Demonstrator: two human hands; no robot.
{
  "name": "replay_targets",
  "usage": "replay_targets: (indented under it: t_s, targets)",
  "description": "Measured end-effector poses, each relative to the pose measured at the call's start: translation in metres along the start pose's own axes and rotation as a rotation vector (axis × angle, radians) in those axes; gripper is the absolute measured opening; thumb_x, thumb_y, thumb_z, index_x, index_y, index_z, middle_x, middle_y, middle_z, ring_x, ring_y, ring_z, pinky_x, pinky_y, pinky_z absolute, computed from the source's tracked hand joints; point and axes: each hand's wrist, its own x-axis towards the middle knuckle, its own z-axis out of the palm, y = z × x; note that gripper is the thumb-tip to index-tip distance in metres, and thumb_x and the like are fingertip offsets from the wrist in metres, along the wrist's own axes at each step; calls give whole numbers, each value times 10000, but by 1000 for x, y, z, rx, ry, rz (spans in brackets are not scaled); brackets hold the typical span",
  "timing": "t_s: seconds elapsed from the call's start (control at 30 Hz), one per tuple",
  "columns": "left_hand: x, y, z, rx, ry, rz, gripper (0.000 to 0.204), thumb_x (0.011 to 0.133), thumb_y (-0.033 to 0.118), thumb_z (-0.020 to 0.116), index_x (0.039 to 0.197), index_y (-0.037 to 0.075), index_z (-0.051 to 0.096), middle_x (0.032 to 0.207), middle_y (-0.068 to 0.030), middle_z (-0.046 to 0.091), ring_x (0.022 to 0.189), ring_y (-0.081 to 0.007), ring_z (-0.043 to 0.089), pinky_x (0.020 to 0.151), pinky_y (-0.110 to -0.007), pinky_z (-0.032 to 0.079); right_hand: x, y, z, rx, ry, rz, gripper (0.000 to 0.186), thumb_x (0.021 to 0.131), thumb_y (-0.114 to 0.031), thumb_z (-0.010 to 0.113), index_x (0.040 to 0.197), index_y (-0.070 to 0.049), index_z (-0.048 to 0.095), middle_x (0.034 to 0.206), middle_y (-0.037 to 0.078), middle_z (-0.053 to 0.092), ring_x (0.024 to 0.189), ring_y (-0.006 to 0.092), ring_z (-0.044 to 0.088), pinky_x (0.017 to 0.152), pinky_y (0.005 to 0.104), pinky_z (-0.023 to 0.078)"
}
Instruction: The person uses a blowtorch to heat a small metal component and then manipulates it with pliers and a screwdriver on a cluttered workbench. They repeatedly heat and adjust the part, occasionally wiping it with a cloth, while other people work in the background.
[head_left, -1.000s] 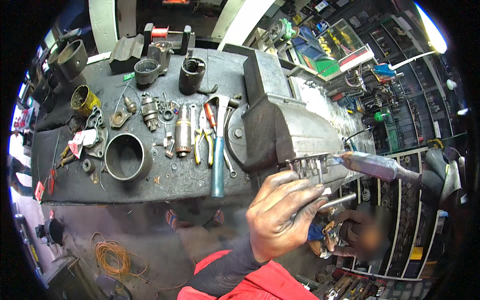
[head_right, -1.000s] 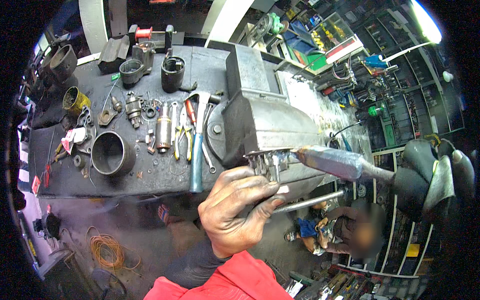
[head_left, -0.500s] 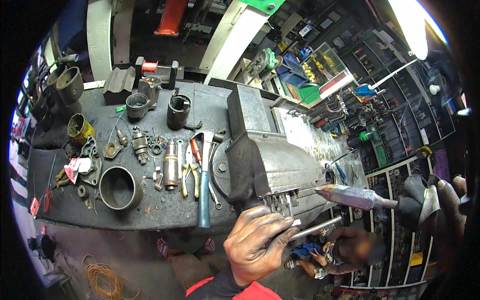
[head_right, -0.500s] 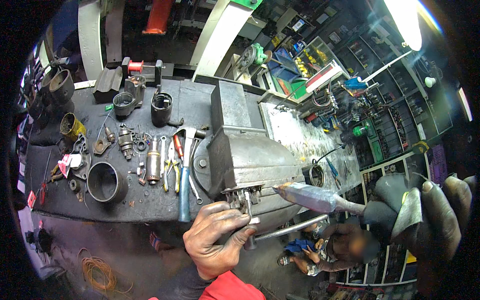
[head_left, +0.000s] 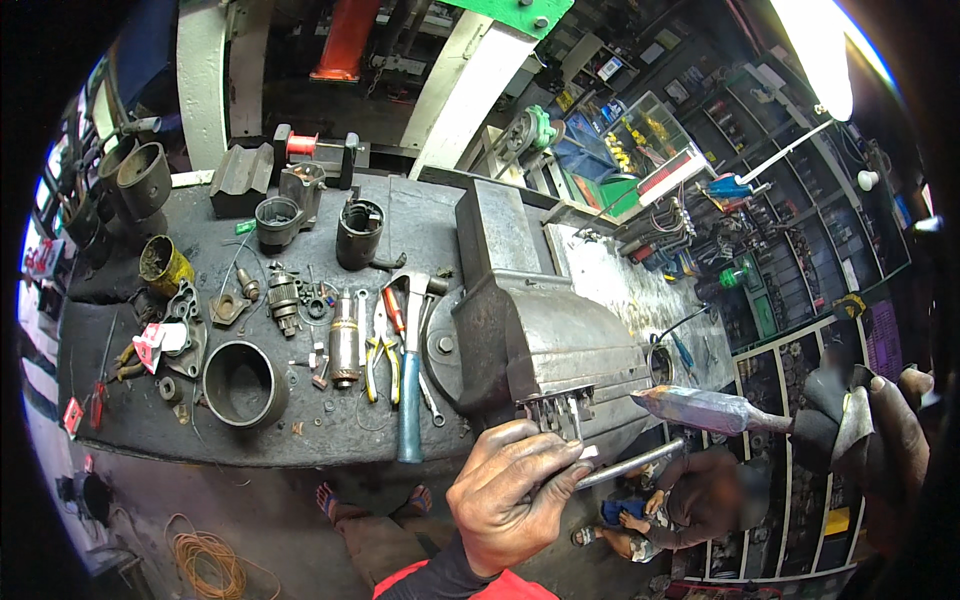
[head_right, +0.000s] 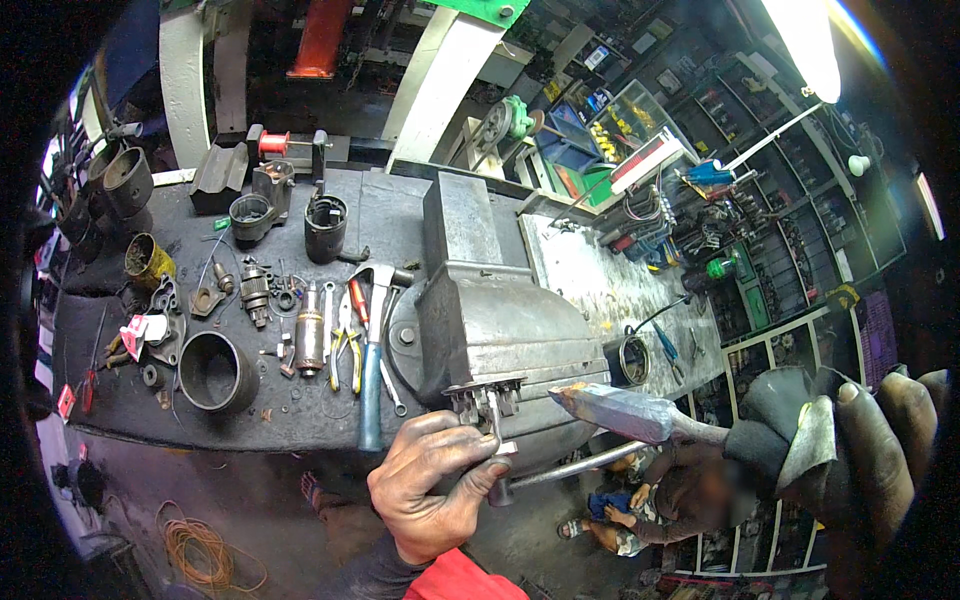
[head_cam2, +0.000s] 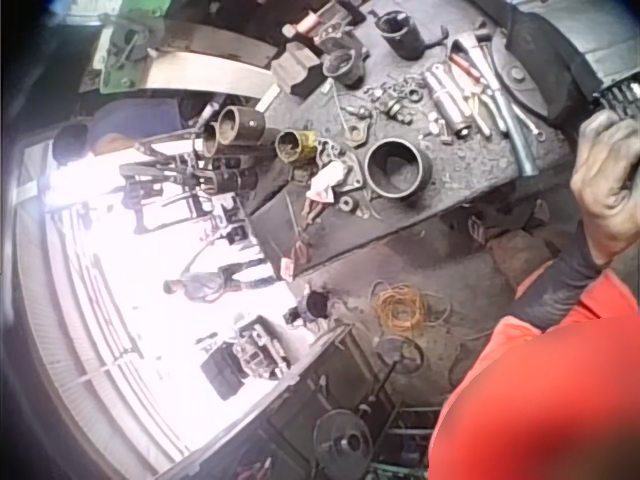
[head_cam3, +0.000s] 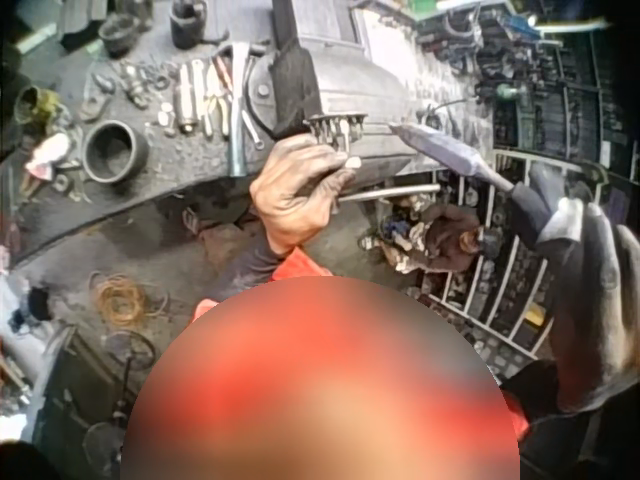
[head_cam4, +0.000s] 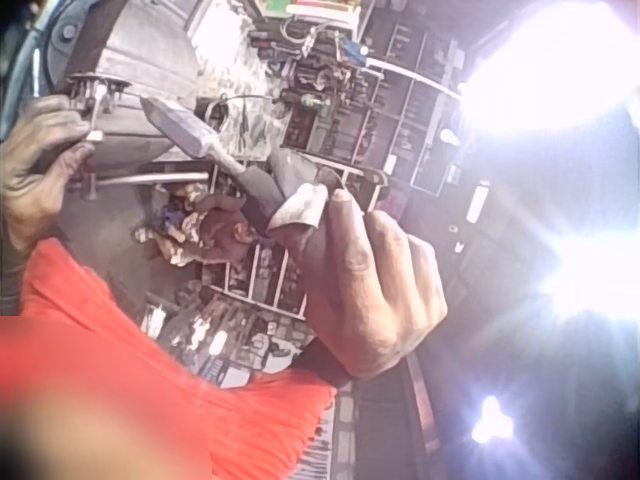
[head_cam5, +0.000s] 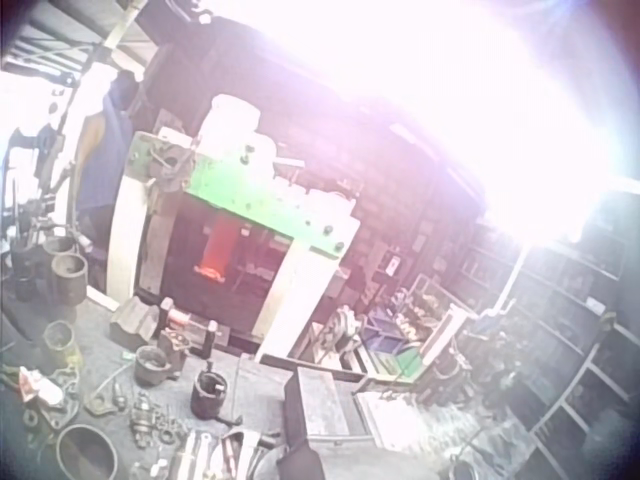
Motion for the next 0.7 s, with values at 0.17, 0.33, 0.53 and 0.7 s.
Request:
replay_targets:
  t_s: [0.17, 0.33, 0.53, 0.7]
  targets:
    - [1, 1, 0, -3, 2, -12, 239, 773, 58, 922, 985, 47, 813, 925, -95, 789, 884, -259, 738, 902, -406, 576, -3, 6, 4, 12, 9, -35, 379, 729, -82, 844, 1098, -20, 780, 858, 109, 735, 672, 226, 681, 579, 323, 512]
    - [1, 0, 1, 10, 11, 0, 254, 736, 48, 938, 957, 49, 815, 904, -92, 788, 895, -277, 732, 873, -401, 577, -9, 12, -2, 2, -30, -82, 393, 739, -96, 851, 1114, -5, 775, 861, 115, 735, 670, 225, 679, 574, 320, 506]
    - [-1, -1, 1, 16, 16, -2, 259, 737, 46, 933, 967, 56, 815, 914, -85, 787, 900, -285, 725, 856, -392, 581, -20, 25, 11, -215, 40, -324, 381, 760, -115, 854, 1121, -21, 777, 861, 115, 733, 664, 226, 675, 569, 321, 502]
    - [0, 0, 1, 20, 14, -3, 255, 737, 48, 933, 963, 54, 815, 913, -88, 787, 899, -285, 724, 852, -391, 582, -21, 14, 7, -55, 7, -95, 365, 776, -117, 847, 1123, -28, 776, 863, 115, 733, 670, 228, 680, 574, 324, 504]
